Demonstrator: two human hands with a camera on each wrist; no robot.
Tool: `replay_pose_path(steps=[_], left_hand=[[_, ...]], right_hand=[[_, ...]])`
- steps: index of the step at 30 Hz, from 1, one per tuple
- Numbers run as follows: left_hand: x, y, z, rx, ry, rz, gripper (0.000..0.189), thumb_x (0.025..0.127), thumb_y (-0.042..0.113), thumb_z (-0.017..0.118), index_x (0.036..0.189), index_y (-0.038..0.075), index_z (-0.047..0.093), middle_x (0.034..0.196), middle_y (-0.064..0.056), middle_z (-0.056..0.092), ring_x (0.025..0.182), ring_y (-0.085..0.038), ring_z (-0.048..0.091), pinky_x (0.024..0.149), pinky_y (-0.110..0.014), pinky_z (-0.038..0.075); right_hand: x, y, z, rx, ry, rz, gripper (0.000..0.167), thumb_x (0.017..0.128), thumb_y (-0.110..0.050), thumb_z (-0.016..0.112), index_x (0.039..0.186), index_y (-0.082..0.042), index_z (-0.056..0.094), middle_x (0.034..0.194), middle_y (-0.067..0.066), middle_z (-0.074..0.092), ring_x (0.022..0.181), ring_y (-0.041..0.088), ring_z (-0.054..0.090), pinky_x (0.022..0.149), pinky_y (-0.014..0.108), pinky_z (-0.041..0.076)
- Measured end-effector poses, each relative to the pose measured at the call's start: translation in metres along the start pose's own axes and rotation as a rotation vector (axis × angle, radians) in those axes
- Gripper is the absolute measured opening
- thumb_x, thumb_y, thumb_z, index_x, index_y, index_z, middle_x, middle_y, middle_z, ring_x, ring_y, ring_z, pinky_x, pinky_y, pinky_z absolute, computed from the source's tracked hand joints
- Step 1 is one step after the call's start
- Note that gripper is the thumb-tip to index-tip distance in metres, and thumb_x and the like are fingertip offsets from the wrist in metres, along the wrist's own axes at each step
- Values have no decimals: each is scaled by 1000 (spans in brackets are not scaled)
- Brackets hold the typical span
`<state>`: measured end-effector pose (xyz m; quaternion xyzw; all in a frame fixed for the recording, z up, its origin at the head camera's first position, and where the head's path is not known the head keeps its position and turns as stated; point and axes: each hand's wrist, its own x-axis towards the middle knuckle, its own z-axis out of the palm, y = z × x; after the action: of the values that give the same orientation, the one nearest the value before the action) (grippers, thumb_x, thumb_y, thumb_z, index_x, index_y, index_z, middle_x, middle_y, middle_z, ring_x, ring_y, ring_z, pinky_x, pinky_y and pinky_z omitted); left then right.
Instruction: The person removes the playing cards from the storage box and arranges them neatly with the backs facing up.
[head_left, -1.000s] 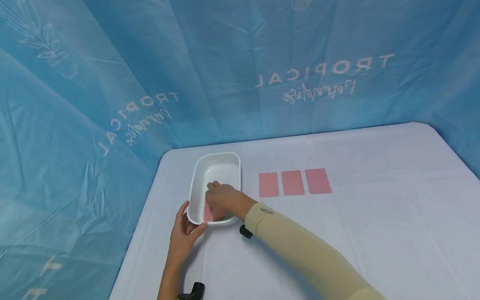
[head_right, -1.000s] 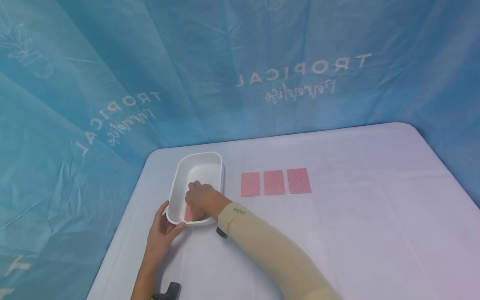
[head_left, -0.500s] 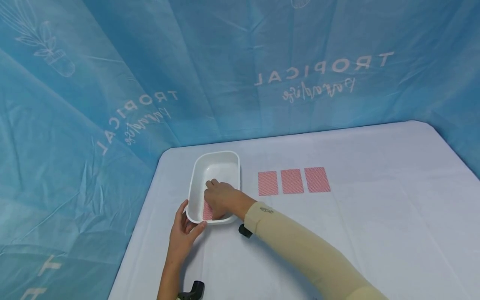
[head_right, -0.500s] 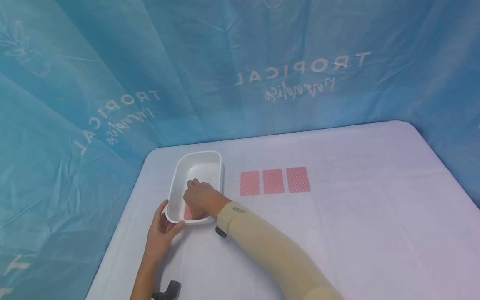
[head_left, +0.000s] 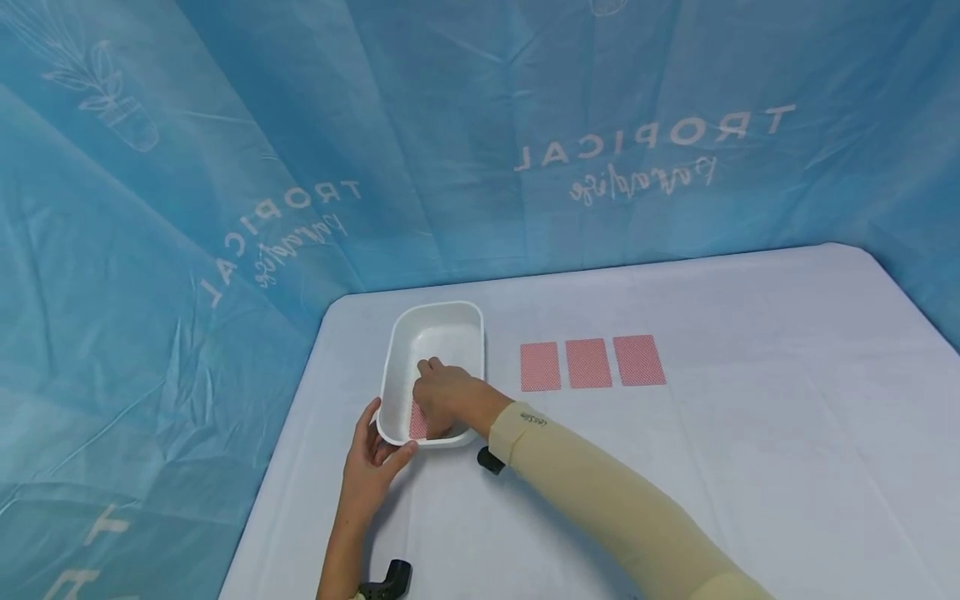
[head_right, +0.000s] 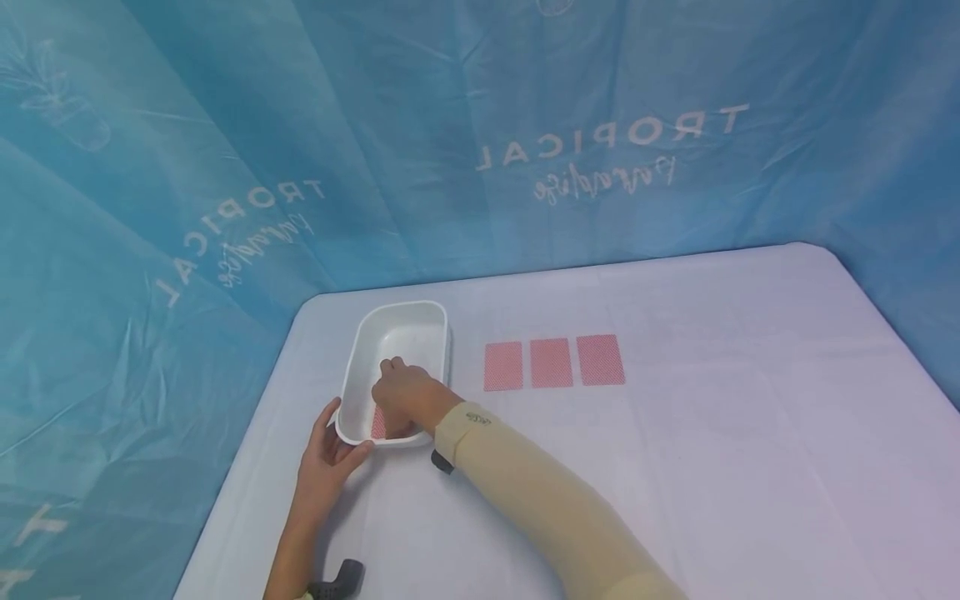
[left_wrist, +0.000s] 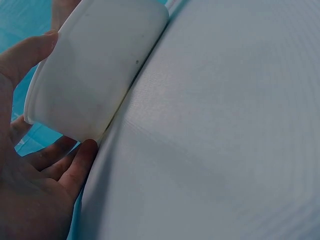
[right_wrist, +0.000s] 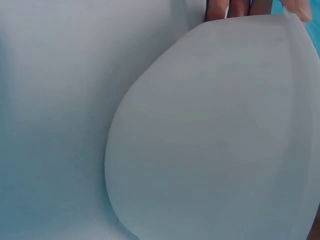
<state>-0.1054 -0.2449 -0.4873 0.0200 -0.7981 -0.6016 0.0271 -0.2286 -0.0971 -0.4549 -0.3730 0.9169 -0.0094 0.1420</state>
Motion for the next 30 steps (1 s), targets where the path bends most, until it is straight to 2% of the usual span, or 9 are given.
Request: replay_pose_path(steps=[4,7,14,24,30], left_hand=[[4,-14,0,1,19,-7,86,81,20,79,150,26,28,146,-10,39,124,-29,50,90,-25,50],[4,-18,0,7,24,9,85,81,21,79,150,28,29,146,-10,39,123,-29,51,90,-26,51],[5,-19,-1,-11,21,15,85,82,21,79,149,29,29,146,-10,39,122,-30,52,88,-28,52],[4,-20,0,-5,36,9,84,81,21,79,149,29,30,145,-10,41,121,-29,52,89,-28,51],[4,-19,0,11,38,14,85,81,21,79,149,30,30,144,-10,41,121,-28,52,89,-27,51]], right_hand=[[-1,0,0,-5,8,-4,62,67,-57,79,111,-15,66,117,5,47,101,18,40,80,28,47],[-2,1,-1,-19,18,-7,66,67,-58,78,114,-14,65,114,5,47,100,18,40,79,28,48],[-3,3,-3,-25,23,-18,59,67,-59,78,107,-16,66,114,4,46,99,18,40,78,29,47],[-5,5,-5,-45,25,-14,60,67,-59,78,107,-16,65,115,4,46,101,18,40,79,29,47],[-10,6,-10,-5,27,-3,58,65,-55,81,106,-16,64,115,3,46,101,17,40,78,28,47]])
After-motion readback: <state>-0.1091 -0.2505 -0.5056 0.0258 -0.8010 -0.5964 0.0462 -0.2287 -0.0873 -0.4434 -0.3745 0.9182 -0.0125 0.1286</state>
